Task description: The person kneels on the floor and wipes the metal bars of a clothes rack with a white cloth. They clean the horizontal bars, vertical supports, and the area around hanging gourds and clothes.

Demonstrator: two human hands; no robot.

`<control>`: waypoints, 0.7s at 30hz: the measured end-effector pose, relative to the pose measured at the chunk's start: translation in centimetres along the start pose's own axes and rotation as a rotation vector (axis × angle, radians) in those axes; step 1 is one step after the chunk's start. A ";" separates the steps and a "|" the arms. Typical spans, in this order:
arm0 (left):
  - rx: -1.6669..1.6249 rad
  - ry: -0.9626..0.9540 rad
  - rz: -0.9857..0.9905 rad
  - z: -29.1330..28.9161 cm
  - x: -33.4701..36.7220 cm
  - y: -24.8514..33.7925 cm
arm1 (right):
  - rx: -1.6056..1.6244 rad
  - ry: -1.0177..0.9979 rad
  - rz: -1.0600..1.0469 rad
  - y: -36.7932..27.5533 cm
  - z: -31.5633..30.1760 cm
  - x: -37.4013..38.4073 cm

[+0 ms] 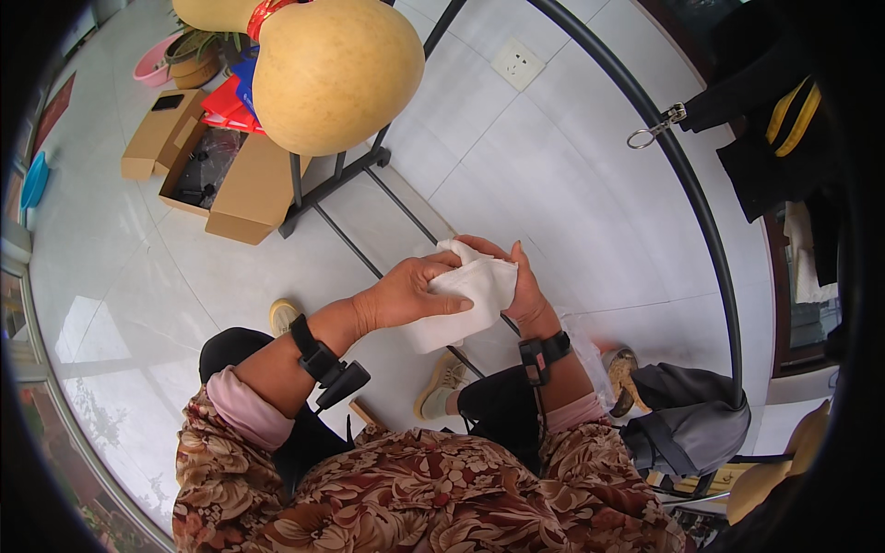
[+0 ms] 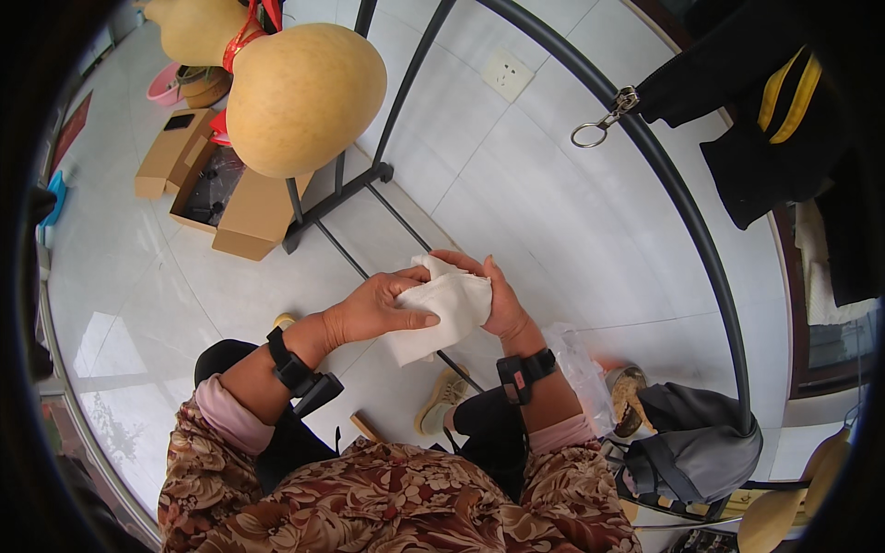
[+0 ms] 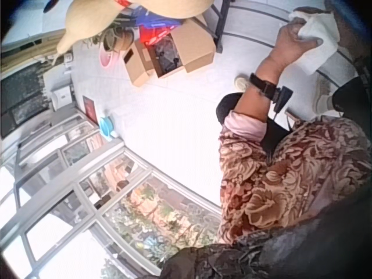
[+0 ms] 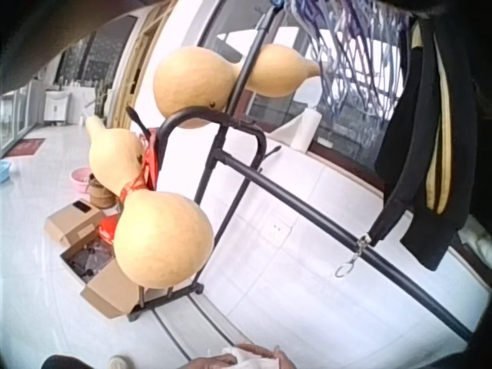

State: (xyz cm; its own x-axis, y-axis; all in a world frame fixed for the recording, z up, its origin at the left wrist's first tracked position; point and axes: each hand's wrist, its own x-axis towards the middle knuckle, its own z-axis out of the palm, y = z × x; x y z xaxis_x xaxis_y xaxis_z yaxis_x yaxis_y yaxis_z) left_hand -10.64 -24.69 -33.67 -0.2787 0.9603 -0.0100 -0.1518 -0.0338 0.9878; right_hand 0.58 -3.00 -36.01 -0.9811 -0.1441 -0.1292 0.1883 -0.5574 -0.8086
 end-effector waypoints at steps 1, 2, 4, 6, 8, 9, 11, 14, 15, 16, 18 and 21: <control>-0.001 0.010 -0.030 -0.1 -0.1 0.1 | 0.011 -0.029 -0.012 -0.1 0.1 -0.1; 0.008 0.052 -0.059 -0.1 -0.1 0.3 | 0.006 -0.043 -0.035 -0.2 0.2 0.0; 0.026 0.126 -0.123 -0.1 -0.1 0.4 | -0.020 -0.100 -0.094 -0.4 0.3 -0.1; 0.014 0.155 -0.113 -0.1 -0.1 0.4 | -0.121 0.061 -0.060 -0.4 0.4 0.0; 0.013 0.158 -0.061 0.0 -0.1 0.2 | -0.167 0.133 -0.046 -0.2 0.4 0.1; 0.017 0.147 -0.010 0.0 0.0 0.1 | -0.159 0.134 -0.050 -0.1 0.3 0.1; 0.008 0.142 0.041 0.2 0.1 -0.4 | -0.121 0.083 -0.038 0.2 0.1 0.2; -0.004 0.183 0.035 0.5 0.4 -1.2 | -0.058 0.017 0.005 0.4 -0.2 0.2; 0.013 0.206 0.028 0.6 0.5 -1.5 | -0.054 0.056 0.015 0.6 -0.2 0.2; 0.023 0.227 0.021 0.6 0.6 -1.7 | -0.051 0.095 0.024 0.7 -0.1 0.3; 0.099 0.278 -0.007 0.7 0.6 -2.1 | -0.009 0.234 0.060 1.1 0.3 0.6; 0.276 0.333 -0.034 0.6 0.7 -2.6 | 0.018 0.359 0.061 1.5 0.9 1.1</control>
State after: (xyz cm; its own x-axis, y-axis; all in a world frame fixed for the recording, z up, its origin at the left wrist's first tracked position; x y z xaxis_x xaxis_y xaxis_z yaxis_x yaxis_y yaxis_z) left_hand -9.90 -23.78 -36.14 -0.5753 0.8165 -0.0477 0.0805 0.1146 0.9901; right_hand -0.15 -4.73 -36.86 -0.9206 0.1174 -0.3725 0.2443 -0.5710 -0.7838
